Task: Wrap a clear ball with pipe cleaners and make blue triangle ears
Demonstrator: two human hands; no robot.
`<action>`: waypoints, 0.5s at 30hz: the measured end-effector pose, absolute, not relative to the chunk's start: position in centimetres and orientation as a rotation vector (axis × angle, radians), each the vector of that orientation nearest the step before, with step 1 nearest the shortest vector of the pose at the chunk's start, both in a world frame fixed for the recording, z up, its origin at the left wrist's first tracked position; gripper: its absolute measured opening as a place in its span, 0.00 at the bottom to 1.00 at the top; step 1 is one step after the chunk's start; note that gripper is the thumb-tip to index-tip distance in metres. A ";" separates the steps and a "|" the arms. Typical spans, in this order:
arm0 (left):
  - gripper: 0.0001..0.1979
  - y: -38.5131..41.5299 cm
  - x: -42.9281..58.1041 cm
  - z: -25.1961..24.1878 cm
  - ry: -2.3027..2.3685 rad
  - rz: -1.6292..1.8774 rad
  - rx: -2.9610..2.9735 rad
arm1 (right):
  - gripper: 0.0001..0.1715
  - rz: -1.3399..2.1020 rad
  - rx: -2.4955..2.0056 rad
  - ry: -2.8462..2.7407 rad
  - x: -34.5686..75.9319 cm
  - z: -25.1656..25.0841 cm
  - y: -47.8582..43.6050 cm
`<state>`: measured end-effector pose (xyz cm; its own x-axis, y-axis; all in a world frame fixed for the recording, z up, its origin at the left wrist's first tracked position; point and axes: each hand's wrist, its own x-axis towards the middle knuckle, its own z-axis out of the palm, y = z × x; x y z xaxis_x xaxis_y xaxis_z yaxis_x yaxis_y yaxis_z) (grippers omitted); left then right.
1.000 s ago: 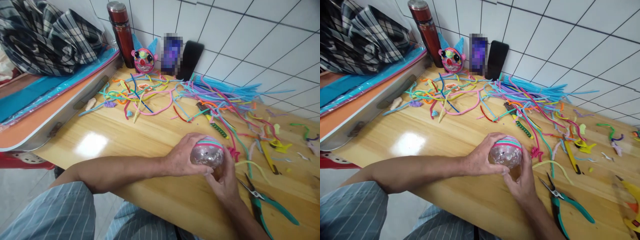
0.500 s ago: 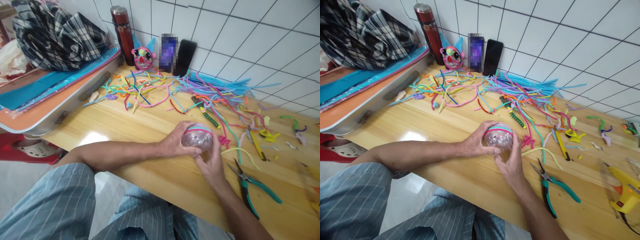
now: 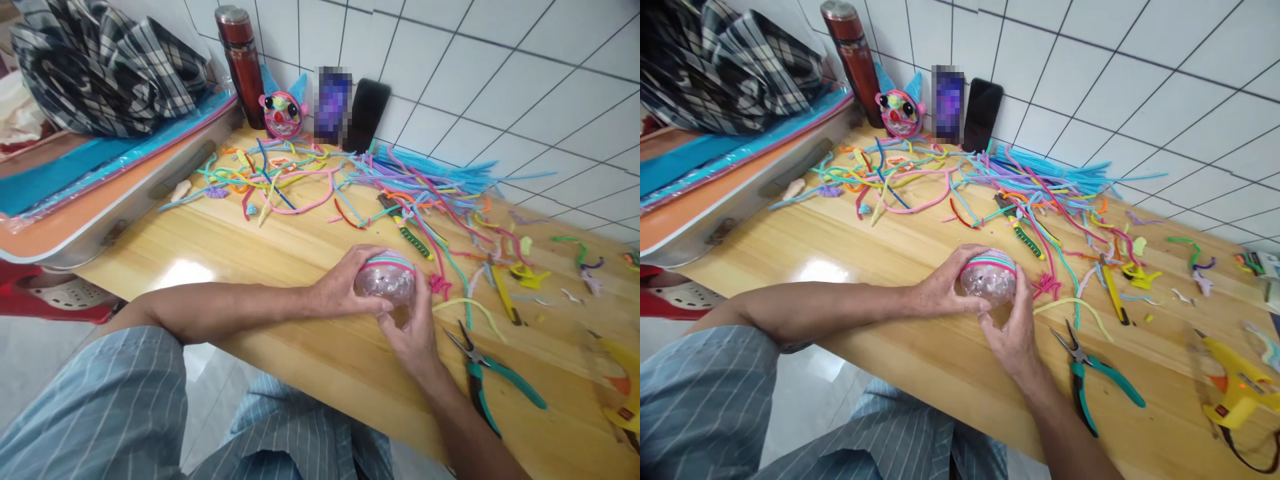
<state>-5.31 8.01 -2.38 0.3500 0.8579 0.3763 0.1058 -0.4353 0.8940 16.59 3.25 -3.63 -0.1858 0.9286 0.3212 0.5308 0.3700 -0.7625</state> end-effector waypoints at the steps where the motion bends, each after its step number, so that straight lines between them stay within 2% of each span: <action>1: 0.53 8.0 -5.3 -2.3 0.855 1.155 1.790 | 0.56 0.611 -1.260 -1.862 16.7 -3.7 3.4; 9: 0.52 8.2 -5.3 -2.4 0.887 1.166 1.769 | 0.55 0.519 -1.227 -1.884 16.4 -3.8 4.4; 15: 0.54 8.4 -5.4 -2.7 0.906 1.167 1.764 | 0.60 0.512 -1.176 -1.923 16.6 -4.1 5.1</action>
<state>-5.36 8.44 -2.71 0.3126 0.8813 0.3545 0.1254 -0.4082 0.9043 16.60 5.11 -4.09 -0.2414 0.8723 0.4252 0.5455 0.4843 -0.6840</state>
